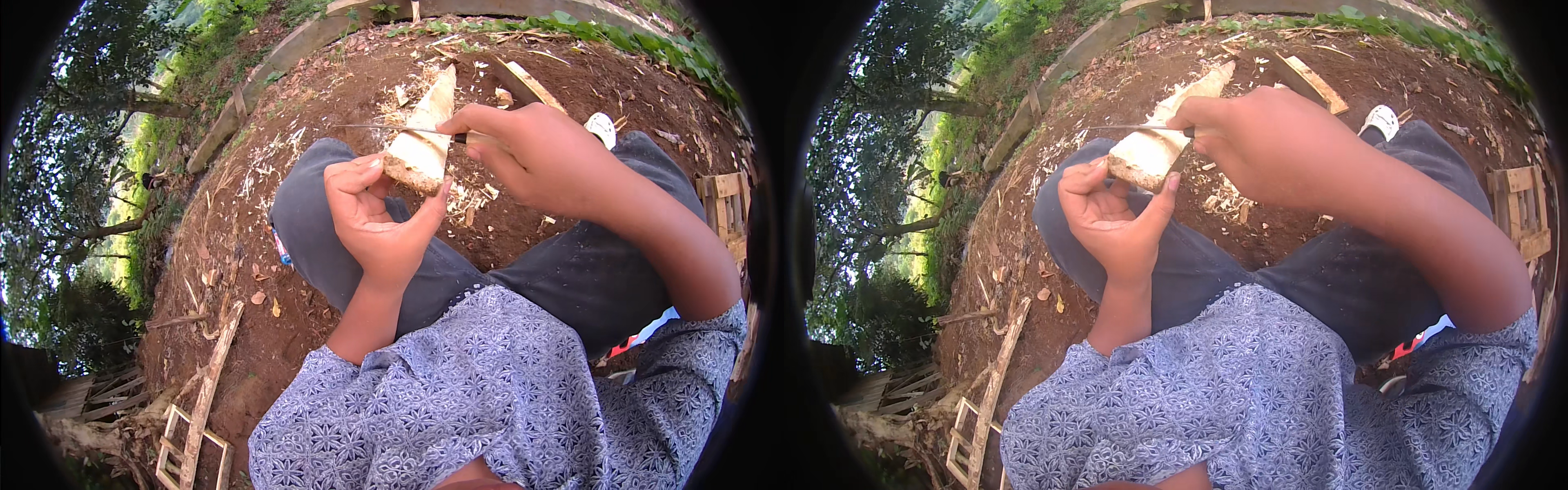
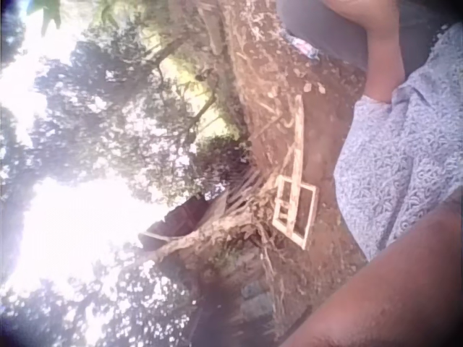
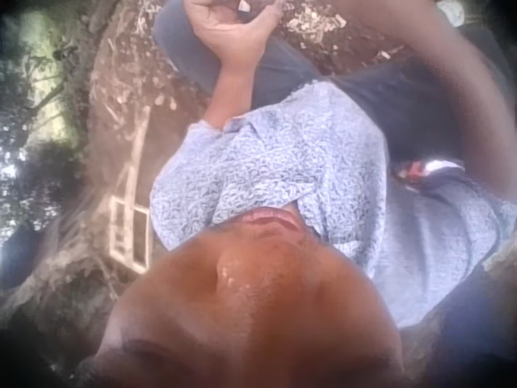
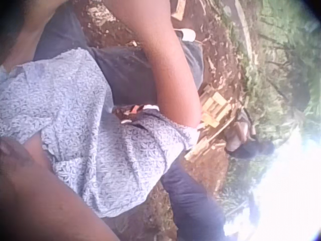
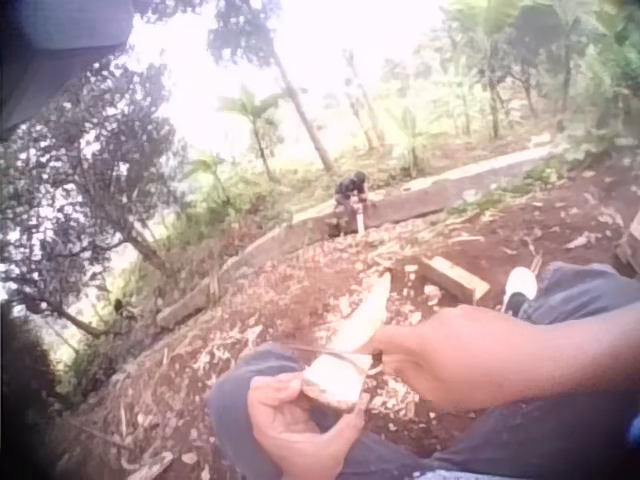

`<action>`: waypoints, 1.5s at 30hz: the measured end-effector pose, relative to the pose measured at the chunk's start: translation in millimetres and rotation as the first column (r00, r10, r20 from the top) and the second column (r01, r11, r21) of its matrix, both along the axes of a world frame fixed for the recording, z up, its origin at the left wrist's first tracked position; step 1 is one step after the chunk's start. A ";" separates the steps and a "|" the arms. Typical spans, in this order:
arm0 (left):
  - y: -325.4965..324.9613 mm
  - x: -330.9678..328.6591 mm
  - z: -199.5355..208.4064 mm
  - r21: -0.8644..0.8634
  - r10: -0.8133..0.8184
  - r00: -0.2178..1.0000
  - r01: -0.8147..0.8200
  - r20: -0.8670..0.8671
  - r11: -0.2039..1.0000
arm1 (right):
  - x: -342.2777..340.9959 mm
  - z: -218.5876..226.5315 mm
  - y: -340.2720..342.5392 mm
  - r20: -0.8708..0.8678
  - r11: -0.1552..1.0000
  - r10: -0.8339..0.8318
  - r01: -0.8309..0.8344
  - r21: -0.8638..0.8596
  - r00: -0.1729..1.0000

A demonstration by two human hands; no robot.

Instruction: The person sits on the ground and carves a piece of wood using a chisel and hammer. They then switch to a knife to further shape and smooth the wood, creating a pointed tip.

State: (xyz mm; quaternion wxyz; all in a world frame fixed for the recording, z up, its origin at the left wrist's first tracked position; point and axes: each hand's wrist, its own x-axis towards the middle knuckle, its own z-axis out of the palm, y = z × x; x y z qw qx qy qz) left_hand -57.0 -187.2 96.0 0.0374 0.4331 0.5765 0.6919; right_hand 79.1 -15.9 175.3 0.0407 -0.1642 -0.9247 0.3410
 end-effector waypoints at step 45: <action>-21.2 -5.6 -0.1 -0.228 -0.174 0.953 0.117 -0.249 0.967 | 0.5 -26.4 38.8 0.269 0.962 0.142 -0.069 -0.265 0.953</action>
